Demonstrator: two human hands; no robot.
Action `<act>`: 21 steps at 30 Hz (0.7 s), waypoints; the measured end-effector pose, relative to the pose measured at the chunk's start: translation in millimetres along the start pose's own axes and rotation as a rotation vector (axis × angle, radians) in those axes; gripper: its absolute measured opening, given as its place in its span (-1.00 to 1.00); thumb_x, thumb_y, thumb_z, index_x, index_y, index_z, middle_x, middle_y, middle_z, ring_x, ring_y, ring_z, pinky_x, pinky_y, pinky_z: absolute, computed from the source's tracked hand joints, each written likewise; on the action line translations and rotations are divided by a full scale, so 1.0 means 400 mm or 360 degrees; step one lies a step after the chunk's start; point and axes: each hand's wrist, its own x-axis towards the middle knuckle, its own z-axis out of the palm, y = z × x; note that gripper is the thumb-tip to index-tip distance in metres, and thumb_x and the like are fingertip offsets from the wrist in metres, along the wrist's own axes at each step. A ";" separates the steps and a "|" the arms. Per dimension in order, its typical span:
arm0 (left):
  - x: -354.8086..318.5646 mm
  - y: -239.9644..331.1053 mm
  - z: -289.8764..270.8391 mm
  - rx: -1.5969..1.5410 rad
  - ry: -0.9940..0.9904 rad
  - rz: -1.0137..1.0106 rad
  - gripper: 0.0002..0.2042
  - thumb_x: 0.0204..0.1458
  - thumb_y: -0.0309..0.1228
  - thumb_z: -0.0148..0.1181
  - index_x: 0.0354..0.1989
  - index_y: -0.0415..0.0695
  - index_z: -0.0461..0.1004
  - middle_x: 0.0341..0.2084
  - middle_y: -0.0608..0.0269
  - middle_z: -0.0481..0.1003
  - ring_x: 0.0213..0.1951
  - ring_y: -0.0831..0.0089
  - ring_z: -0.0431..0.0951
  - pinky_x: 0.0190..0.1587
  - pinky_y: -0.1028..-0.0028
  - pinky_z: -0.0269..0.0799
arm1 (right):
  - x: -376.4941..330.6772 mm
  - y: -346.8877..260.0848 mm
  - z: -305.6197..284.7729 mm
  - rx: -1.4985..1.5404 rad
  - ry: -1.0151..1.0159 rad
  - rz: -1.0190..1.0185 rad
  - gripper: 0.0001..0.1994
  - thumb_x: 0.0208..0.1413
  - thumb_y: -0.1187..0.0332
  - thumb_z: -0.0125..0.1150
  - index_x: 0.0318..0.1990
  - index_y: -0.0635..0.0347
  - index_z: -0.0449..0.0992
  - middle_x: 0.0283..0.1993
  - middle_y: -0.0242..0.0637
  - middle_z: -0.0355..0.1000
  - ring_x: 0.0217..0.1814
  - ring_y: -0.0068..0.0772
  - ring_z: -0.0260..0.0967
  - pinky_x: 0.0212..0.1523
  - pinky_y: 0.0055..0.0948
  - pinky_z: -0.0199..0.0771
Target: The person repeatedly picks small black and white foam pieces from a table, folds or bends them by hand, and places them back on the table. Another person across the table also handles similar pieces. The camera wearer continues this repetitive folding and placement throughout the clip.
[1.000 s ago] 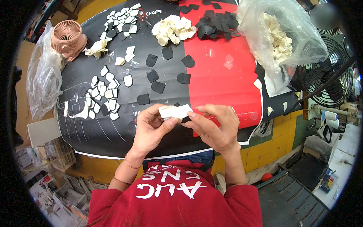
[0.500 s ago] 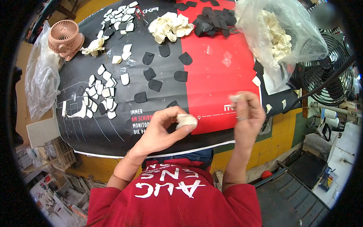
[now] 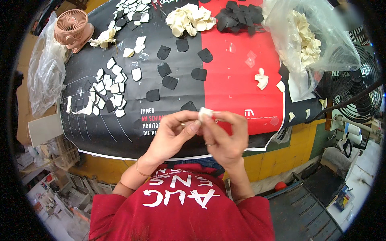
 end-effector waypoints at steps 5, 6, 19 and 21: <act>-0.046 -0.002 -0.064 0.0015 0.0115 0.0088 -0.77 0.26 -0.52 0.12 0.01 -0.38 0.51 -0.12 0.12 0.60 -0.18 0.53 0.59 -0.06 0.55 0.53 | 0.004 -0.010 -0.005 0.0577 -0.0396 0.0064 -0.62 -0.06 0.36 0.41 -0.04 0.31 0.60 0.04 -0.07 0.42 0.01 -0.16 0.39 0.02 -0.27 0.39; -0.051 -0.002 -0.070 0.0037 0.0136 0.0099 -0.77 0.26 -0.52 0.11 0.01 -0.37 0.51 -0.16 0.15 0.60 -0.20 0.53 0.59 -0.07 0.55 0.52 | 0.006 -0.009 -0.013 0.0753 -0.0361 0.0186 -0.57 -0.06 0.33 0.44 -0.01 0.30 0.59 0.04 -0.09 0.43 -0.02 -0.20 0.40 -0.03 -0.30 0.39; -0.060 0.018 -0.054 0.1157 0.0281 0.0396 -0.77 0.09 -0.63 0.16 -0.08 -0.27 0.61 -0.29 0.14 0.61 -0.33 0.52 0.60 -0.28 0.54 0.50 | 0.060 -0.031 -0.006 0.0655 -0.0734 0.0614 -0.79 0.01 0.55 0.40 -0.16 0.30 0.61 -0.34 -0.29 0.54 -0.33 -0.52 0.47 -0.26 -0.55 0.44; -0.063 0.013 -0.059 0.1143 0.0302 0.0394 -0.77 0.09 -0.63 0.17 -0.08 -0.26 0.61 -0.29 0.13 0.62 -0.34 0.49 0.61 -0.28 0.53 0.50 | 0.059 -0.036 0.001 0.0642 -0.0737 0.0628 -0.82 0.03 0.54 0.39 -0.19 0.30 0.61 -0.34 -0.27 0.54 -0.34 -0.49 0.49 -0.26 -0.52 0.46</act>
